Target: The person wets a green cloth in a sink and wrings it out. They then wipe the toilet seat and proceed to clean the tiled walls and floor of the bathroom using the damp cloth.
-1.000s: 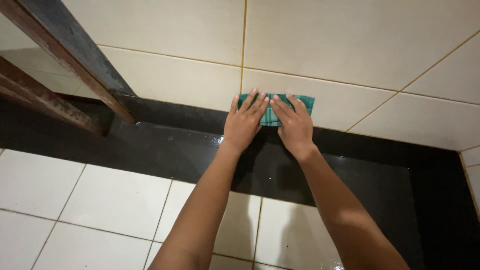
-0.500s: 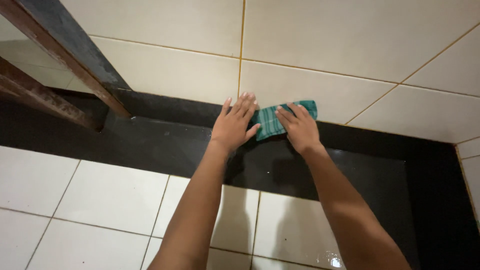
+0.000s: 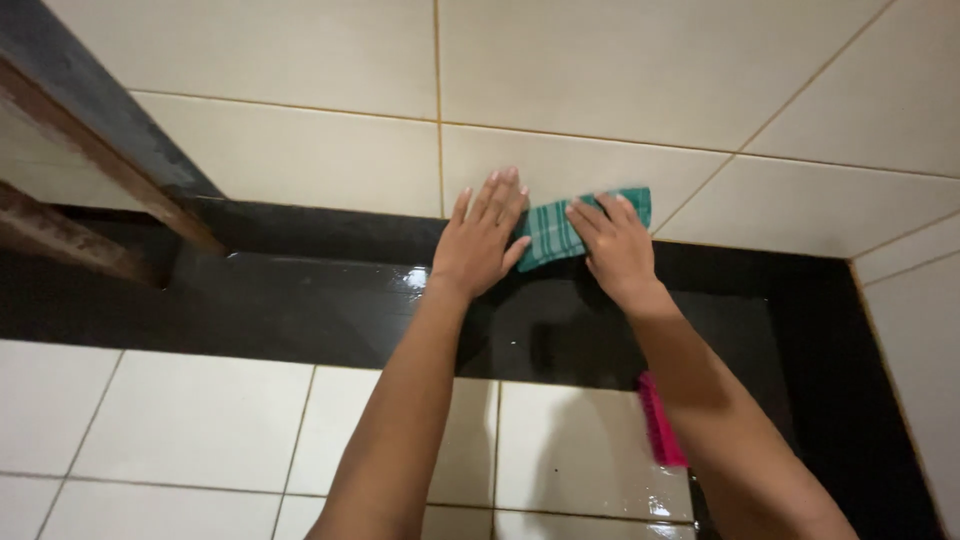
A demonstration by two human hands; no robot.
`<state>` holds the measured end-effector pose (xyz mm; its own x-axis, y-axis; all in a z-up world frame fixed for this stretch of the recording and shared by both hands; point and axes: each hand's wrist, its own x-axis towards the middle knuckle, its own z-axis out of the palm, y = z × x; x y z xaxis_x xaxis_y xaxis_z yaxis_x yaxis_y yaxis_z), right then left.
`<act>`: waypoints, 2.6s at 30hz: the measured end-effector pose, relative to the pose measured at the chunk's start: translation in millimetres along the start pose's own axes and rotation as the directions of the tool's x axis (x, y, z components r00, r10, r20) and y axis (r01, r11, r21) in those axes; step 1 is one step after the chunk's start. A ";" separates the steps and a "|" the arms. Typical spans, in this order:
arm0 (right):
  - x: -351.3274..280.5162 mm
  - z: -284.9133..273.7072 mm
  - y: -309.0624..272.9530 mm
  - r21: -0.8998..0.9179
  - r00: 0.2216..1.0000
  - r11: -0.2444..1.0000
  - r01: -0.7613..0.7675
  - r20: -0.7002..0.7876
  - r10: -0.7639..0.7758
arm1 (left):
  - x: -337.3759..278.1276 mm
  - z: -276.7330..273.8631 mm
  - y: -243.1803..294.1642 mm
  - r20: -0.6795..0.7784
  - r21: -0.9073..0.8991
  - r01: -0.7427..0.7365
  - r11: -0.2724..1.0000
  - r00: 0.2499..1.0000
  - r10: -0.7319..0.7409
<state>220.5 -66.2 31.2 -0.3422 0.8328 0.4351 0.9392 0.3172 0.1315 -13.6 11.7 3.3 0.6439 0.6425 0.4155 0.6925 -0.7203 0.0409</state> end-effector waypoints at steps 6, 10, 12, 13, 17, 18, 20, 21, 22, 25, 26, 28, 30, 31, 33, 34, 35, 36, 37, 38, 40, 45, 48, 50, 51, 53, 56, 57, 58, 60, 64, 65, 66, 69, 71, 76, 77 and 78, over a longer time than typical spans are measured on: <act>1.5 -34.3 24.4 0.006 0.957 0.996 -0.087 -0.277 0.085 | 3.2 5.8 2.9 -0.024 0.024 0.018 1.000 1.000 -0.017; 5.6 -66.2 30.2 0.010 0.937 0.993 -0.115 -0.331 0.112 | 6.9 14.0 3.0 -0.024 0.054 0.019 0.998 1.000 -0.018; 4.4 -69.2 32.6 0.012 0.904 0.979 -0.203 -0.381 0.192 | 6.1 16.2 5.0 -0.020 0.051 0.054 0.997 0.998 -0.053; 3.0 -67.0 33.4 0.015 0.906 0.979 -0.201 -0.378 0.192 | 6.9 15.2 6.3 -0.016 0.052 0.058 0.997 0.998 -0.057; -3.2 -48.4 35.8 0.096 0.905 0.972 -0.216 -0.352 0.237 | 7.8 13.0 8.8 0.039 0.110 0.064 0.992 0.997 -0.068; -5.2 -41.8 36.5 0.086 0.907 0.969 -0.230 -0.342 0.246 | 7.6 13.1 9.5 0.021 0.102 0.069 0.992 0.997 -0.071; -4.3 -37.8 32.9 0.096 0.907 0.971 -0.221 -0.346 0.241 | 7.8 11.2 9.1 0.043 0.095 0.072 0.993 0.996 -0.077; -5.1 -36.9 31.9 0.097 0.906 0.972 -0.215 -0.352 0.236 | 8.6 10.6 10.4 0.059 0.084 0.071 0.994 0.995 -0.077; -6.6 -34.0 30.6 0.101 0.907 0.971 -0.215 -0.349 0.237 | 7.3 12.2 10.2 0.064 0.084 0.073 0.994 0.995 -0.078; -11.0 -26.3 30.5 0.123 0.910 0.966 -0.227 -0.326 0.255 | 8.0 14.5 10.9 0.040 0.117 0.064 0.991 0.997 -0.069; -13.0 -22.6 31.1 0.100 0.925 0.973 -0.209 -0.304 0.230 | 8.9 13.8 11.1 0.074 0.102 0.076 0.992 0.994 -0.084; -16.8 -17.5 33.0 0.073 0.937 0.978 -0.197 -0.281 0.209 | 12.3 13.7 10.9 0.107 0.086 0.082 0.993 0.990 -0.091; -22.5 -13.6 32.5 0.032 0.962 0.983 -0.181 -0.201 0.184 | 12.7 14.7 10.6 0.126 0.088 0.086 0.992 0.987 -0.097; -26.1 -9.6 34.7 0.030 0.962 0.982 -0.185 -0.201 0.187 | 11.8 18.1 9.7 0.125 0.086 0.082 0.993 0.988 -0.092; -32.4 -1.6 38.2 0.004 0.970 0.987 -0.164 -0.180 0.162 | 9.2 24.2 7.1 0.063 0.139 0.074 0.988 0.995 -0.083; -35.1 -0.8 39.3 0.003 0.970 0.986 -0.166 -0.181 0.164 | 8.5 25.1 8.1 0.064 0.139 0.071 0.988 0.995 -0.080; -37.1 0.2 40.3 0.002 0.977 0.987 -0.158 -0.145 0.157 | 8.3 25.7 8.5 0.054 0.158 0.077 0.984 0.995 -0.086; -38.9 1.2 41.3 0.001 0.983 0.989 -0.150 -0.110 0.149 | 8.1 26.2 8.7 0.045 0.177 0.082 0.981 0.995 -0.092; -40.0 0.9 41.9 -0.001 0.982 0.988 -0.153 -0.112 0.152 | 8.9 25.9 9.1 0.043 0.177 0.078 0.981 0.995 -0.087; -40.8 0.7 42.4 -0.024 0.985 0.988 -0.152 -0.086 0.149 | 9.6 25.5 9.2 0.053 0.161 0.084 0.983 0.994 -0.094; -42.9 3.7 46.6 -0.049 0.988 0.988 -0.146 -0.063 0.143 | 12.7 23.5 9.4 0.059 0.147 0.093 0.985 0.993 -0.102; -57.6 14.8 55.9 -0.103 0.992 0.990 -0.096 -0.085 0.088 | 10.8 18.9 13.3 0.097 0.139 0.110 0.984 0.988 -0.124; -62.8 15.1 56.6 -0.104 0.990 0.985 -0.141 -0.012 0.140 | 10.3 5.7 13.1 0.114 0.161 0.097 0.982 0.987 -0.116; -66.4 21.4 56.3 -0.102 0.986 0.981 -0.167 -0.006 0.167 | 9.7 5.3 11.0 0.119 0.181 0.091 0.979 0.986 -0.113; -68.3 23.6 56.9 -0.098 0.980 0.976 -0.196 0.009 0.197 | 10.3 4.6 10.6 0.133 0.197 0.083 0.977 0.985 -0.110; -59.6 11.3 45.2 -0.091 0.971 0.971 -0.222 0.065 0.228 | 11.7 -2.3 9.5 0.142 0.175 0.076 0.982 0.985 -0.101; -48.5 1.7 34.2 -0.083 0.976 0.978 -0.190 0.097 0.197 | 10.0 -9.8 3.8 0.153 0.136 0.055 0.989 0.985 -0.076; -46.3 0.7 31.2 -0.081 0.988 0.988 -0.130 0.071 0.135 | 7.7 -11.1 1.8 0.155 0.121 0.042 0.992 0.986 -0.061; -36.2 -8.7 24.8 -0.080 0.988 0.989 -0.127 0.074 0.133 | 8.0 -15.4 0.5 0.157 0.120 0.045 0.992 0.986 -0.064; -17.6 -27.3 10.8 0.018 0.981 0.984 -0.175 -0.088 0.176 | 7.3 -23.5 -1.9 0.100 0.136 0.105 0.985 0.988 -0.119; 11.2 -46.3 0.6 0.075 0.945 0.970 -0.232 -0.220 0.243 | 10.9 -18.2 -5.6 -0.006 0.166 0.142 0.976 0.990 -0.143; 14.1 -45.8 0.0 0.050 0.945 0.971 -0.233 -0.224 0.238 | 12.1 -24.7 -3.8 0.002 0.115 0.147 0.983 0.989 -0.148; 17.0 -45.6 -0.4 0.025 0.946 0.972 -0.234 -0.227 0.233 | 13.5 -31.5 -1.8 0.009 0.063 0.151 0.986 0.988 -0.152; 8.3 -31.7 1.9 0.066 0.960 0.968 -0.241 -0.130 0.247 | 15.4 -35.8 5.1 0.058 0.093 0.108 0.990 0.992 -0.113; -3.7 -18.2 7.6 0.045 0.971 0.973 -0.224 -0.072 0.227 | 12.5 -29.7 7.0 0.055 0.130 0.081 0.988 0.995 -0.088; -17.4 -6.9 18.0 -0.010 0.973 0.973 -0.231 0.011 0.231 | 10.2 -29.4 6.5 0.054 0.129 0.047 0.991 0.997 -0.054; -14.2 -13.5 18.8 0.005 0.974 0.975 -0.223 -0.037 0.223 | 10.7 -30.3 5.8 0.055 0.135 0.057 0.989 0.996 -0.064; -10.7 -19.7 19.7 0.019 0.973 0.977 -0.215 -0.085 0.215 | 11.4 -30.9 4.9 0.056 0.140 0.066 0.988 0.996 -0.075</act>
<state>243.3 -77.8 46.7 -0.1282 0.8398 0.5275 0.9900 0.1397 0.0182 -12.9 7.5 36.3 0.6076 0.7082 0.3596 0.7723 -0.6325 -0.0595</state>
